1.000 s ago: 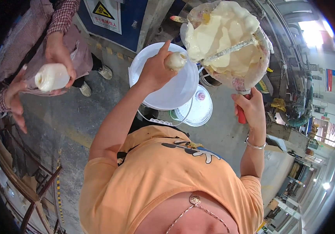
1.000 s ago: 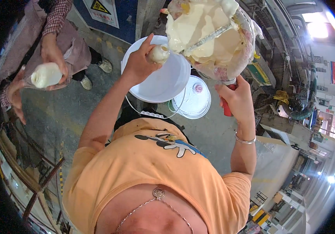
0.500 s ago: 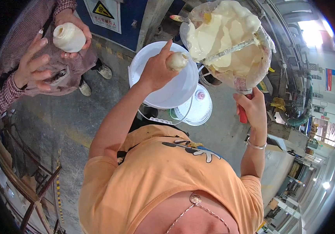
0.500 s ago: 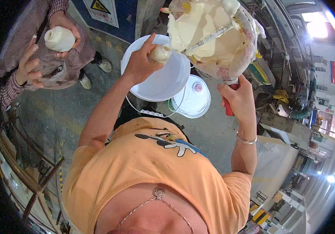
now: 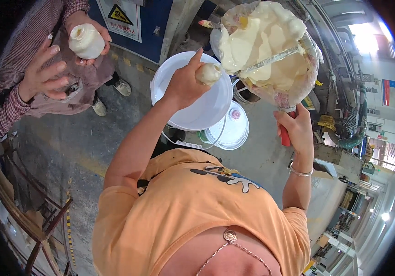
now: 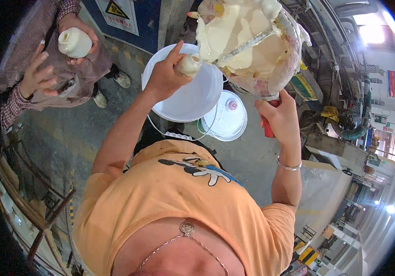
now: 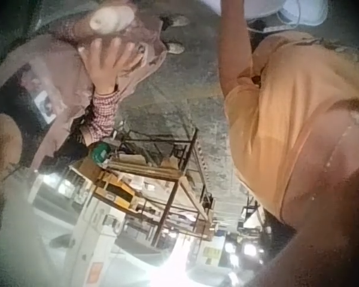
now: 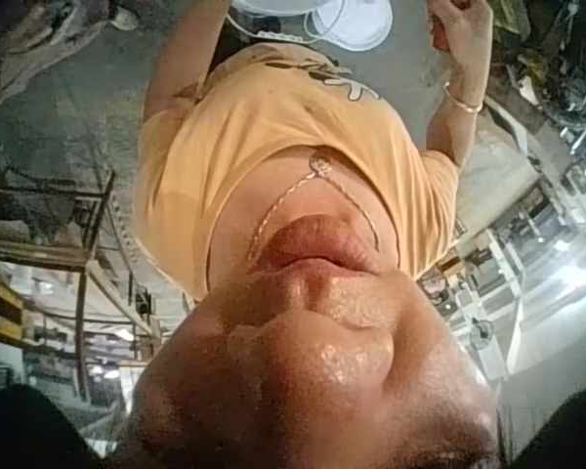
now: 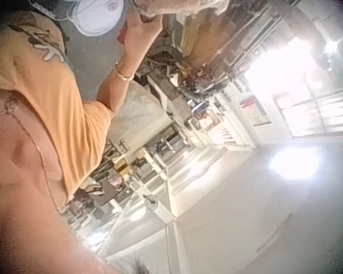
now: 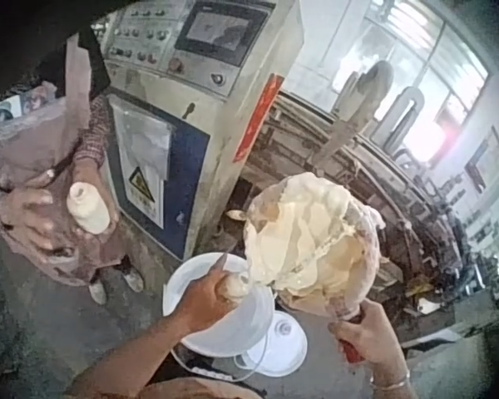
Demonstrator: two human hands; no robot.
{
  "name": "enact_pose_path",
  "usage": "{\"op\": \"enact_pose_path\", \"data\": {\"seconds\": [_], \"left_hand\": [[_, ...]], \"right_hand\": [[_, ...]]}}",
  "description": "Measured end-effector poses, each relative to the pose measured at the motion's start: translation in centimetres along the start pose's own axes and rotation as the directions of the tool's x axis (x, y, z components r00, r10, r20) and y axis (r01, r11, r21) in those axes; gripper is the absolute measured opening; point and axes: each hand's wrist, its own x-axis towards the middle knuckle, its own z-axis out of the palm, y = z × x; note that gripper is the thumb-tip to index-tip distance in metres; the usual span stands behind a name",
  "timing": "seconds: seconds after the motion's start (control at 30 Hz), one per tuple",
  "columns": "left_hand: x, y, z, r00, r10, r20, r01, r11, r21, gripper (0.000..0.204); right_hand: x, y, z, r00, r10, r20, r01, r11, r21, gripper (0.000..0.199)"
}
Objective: Pouring a creamy white liquid from a bucket and a larger container into smaller plastic bottles.
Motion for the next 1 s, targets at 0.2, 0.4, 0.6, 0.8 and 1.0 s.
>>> {"op": "enact_pose_path", "data": {"seconds": [0.2,0.4,0.6,0.8,1.0], "left_hand": [[0.32,-0.13,-0.09,1.0,-0.005,-0.005,0.005,1.0,-0.009,0.093],[0.28,-0.22,-0.04,1.0,-0.007,-0.012,0.006,1.0,-0.007,0.089],[0.63,-0.36,0.05,1.0,-0.024,-0.02,0.024,1.0,0.017,0.09],[0.8,-0.21,0.21,0.999,-0.053,-0.002,0.053,0.998,0.023,0.093],[1.0,-0.34,0.65,1.0,-0.01,-0.003,0.01,1.0,0.016,0.09]], "right_hand": [[0.34,-0.09,-0.2,1.0,0.002,0.005,-0.002,1.0,0.003,0.025],[0.48,0.21,-0.21,1.0,-0.003,0.006,0.003,1.0,0.014,0.023],[0.51,0.07,-0.52,0.999,0.039,-0.021,-0.039,0.999,-0.005,0.022],[0.81,0.27,-0.25,1.0,0.016,-0.014,-0.015,0.999,0.036,0.022],[1.01,0.46,-0.34,1.0,0.01,0.008,-0.01,1.0,0.028,0.022]]}}
